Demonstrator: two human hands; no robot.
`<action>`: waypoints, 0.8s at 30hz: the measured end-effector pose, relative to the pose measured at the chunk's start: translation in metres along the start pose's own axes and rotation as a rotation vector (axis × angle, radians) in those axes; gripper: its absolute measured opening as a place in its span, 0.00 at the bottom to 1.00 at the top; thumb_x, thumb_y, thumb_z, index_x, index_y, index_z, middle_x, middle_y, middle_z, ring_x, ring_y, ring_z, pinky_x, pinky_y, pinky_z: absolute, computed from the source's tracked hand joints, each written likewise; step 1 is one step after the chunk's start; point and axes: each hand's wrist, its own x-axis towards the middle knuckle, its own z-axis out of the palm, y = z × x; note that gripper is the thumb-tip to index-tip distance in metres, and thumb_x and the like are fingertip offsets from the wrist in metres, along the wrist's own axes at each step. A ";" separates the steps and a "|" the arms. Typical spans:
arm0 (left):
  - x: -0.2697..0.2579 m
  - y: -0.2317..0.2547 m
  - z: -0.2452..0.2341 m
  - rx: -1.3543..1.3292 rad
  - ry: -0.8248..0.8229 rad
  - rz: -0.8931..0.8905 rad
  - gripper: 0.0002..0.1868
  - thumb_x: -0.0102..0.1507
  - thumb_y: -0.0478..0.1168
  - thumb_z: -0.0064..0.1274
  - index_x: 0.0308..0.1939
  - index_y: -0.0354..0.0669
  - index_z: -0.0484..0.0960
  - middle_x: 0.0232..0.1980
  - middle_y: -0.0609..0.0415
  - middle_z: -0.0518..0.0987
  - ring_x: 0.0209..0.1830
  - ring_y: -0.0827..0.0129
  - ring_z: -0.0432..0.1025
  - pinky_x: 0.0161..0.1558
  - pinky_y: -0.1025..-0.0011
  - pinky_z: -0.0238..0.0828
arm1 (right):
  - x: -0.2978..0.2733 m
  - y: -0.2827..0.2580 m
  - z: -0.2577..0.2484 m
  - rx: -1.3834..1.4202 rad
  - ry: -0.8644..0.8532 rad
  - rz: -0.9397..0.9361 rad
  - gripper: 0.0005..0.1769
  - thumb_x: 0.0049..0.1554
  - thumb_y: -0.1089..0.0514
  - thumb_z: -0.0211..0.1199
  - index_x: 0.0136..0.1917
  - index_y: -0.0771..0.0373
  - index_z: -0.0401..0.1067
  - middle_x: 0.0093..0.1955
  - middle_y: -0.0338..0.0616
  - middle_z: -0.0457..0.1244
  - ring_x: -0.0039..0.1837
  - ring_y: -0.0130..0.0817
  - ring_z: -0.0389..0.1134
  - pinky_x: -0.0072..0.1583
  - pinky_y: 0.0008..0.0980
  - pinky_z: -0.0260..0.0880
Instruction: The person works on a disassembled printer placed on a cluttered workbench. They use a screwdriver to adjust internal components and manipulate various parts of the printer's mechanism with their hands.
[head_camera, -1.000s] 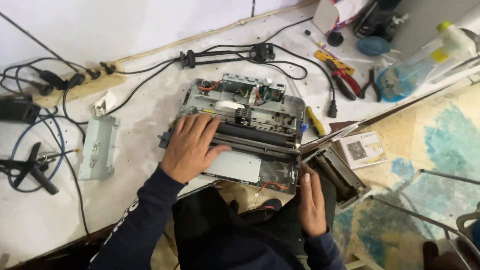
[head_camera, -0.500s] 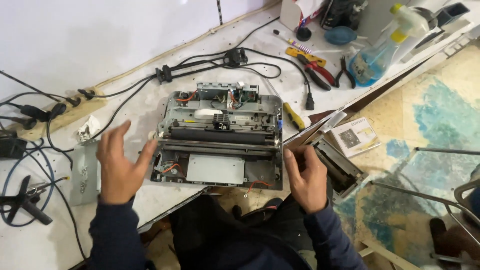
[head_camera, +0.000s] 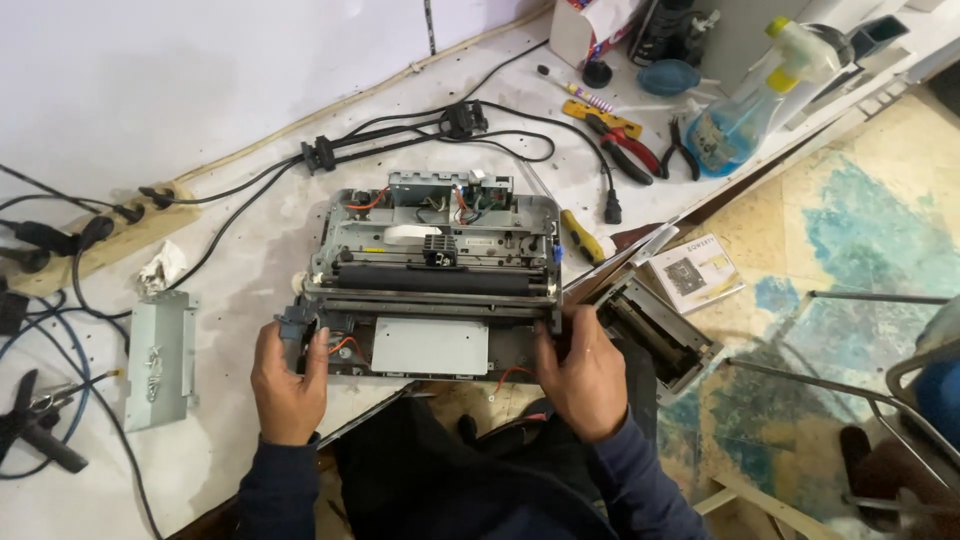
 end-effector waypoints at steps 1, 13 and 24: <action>0.000 -0.002 0.005 -0.003 -0.001 0.004 0.13 0.71 0.40 0.53 0.50 0.32 0.73 0.44 0.43 0.74 0.43 0.53 0.72 0.45 0.61 0.69 | -0.003 0.004 0.002 -0.002 0.004 0.002 0.13 0.62 0.56 0.63 0.48 0.60 0.59 0.37 0.48 0.61 0.32 0.46 0.59 0.34 0.44 0.59; -0.002 -0.015 0.020 0.083 0.120 0.038 0.13 0.73 0.42 0.49 0.51 0.33 0.78 0.45 0.41 0.78 0.47 0.47 0.72 0.48 0.56 0.70 | -0.002 0.025 0.009 -0.110 0.048 -0.139 0.07 0.62 0.59 0.61 0.48 0.59 0.63 0.34 0.48 0.55 0.31 0.50 0.48 0.36 0.50 0.46; 0.016 0.014 0.011 -0.091 0.202 -0.061 0.10 0.72 0.39 0.53 0.49 0.33 0.80 0.42 0.46 0.82 0.41 0.62 0.76 0.47 0.63 0.72 | 0.020 0.006 -0.011 -0.062 0.090 -0.143 0.06 0.60 0.60 0.62 0.45 0.65 0.70 0.33 0.44 0.63 0.30 0.39 0.61 0.33 0.41 0.62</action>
